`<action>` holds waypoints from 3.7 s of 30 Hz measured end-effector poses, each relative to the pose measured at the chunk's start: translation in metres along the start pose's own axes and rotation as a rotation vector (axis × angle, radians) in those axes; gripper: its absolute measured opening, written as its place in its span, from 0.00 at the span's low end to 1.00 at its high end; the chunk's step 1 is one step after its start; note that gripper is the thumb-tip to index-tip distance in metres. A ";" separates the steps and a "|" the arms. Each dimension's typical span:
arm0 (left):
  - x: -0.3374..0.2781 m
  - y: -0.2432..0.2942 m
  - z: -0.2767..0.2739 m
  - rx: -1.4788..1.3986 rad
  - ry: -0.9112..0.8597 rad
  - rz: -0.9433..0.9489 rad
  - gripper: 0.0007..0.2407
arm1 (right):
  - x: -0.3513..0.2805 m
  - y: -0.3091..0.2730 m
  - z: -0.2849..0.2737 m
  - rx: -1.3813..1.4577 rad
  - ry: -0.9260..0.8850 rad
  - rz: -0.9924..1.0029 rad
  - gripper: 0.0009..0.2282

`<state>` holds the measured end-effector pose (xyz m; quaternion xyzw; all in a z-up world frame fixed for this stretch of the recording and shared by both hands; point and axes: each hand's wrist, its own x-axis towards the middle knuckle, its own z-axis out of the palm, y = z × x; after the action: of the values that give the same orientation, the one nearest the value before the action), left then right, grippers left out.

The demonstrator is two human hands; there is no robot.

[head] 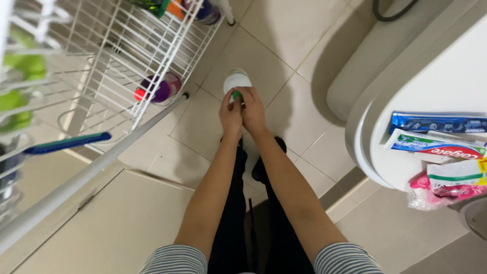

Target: The person organizes various bathroom supplies by placing them onto a white wire cart. They pick up items such as bottles, tubes, and boxes from the floor and the toilet tank lid, then arrange them on the cart's shelves. Towels are also handled and placed on the cart during the process.

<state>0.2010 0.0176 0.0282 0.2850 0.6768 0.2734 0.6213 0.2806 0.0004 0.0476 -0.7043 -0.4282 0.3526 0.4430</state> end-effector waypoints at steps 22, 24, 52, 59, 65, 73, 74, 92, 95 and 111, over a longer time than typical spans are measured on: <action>0.064 -0.019 -0.135 -0.608 0.067 0.251 0.19 | -0.003 -0.032 0.127 0.096 -0.413 -0.006 0.25; 0.096 -0.047 -0.143 -0.596 0.074 0.349 0.21 | 0.005 -0.025 0.138 0.102 -0.379 -0.080 0.25; 0.103 0.006 -0.125 -0.579 -0.004 0.002 0.20 | 0.073 -0.034 0.156 -0.308 -0.562 0.051 0.27; 0.082 -0.012 -0.107 -0.471 -0.082 0.028 0.18 | 0.039 -0.031 0.109 -0.193 -0.460 0.148 0.19; 0.001 -0.008 -0.065 -0.310 -0.081 -0.185 0.16 | -0.028 -0.018 0.042 -0.004 -0.233 0.247 0.15; -0.120 -0.004 -0.001 0.049 -0.283 -0.353 0.17 | -0.119 -0.050 -0.091 0.040 0.047 0.355 0.15; -0.140 0.013 0.013 0.137 -0.334 -0.409 0.17 | -0.126 -0.059 -0.109 0.041 0.107 0.394 0.13; -0.280 0.036 0.261 0.890 -0.746 0.755 0.19 | -0.201 -0.057 -0.448 -0.619 0.619 0.271 0.18; -0.297 0.047 0.293 1.065 -0.737 0.943 0.27 | -0.181 -0.046 -0.481 -0.760 0.588 0.269 0.20; -0.264 0.045 0.339 1.244 -0.510 0.753 0.20 | -0.130 0.009 -0.558 -1.077 0.126 0.047 0.19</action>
<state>0.5586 -0.1377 0.2155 0.8472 0.3991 -0.0389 0.3486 0.7219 -0.3005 0.2551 -0.8609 -0.5050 0.0501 0.0361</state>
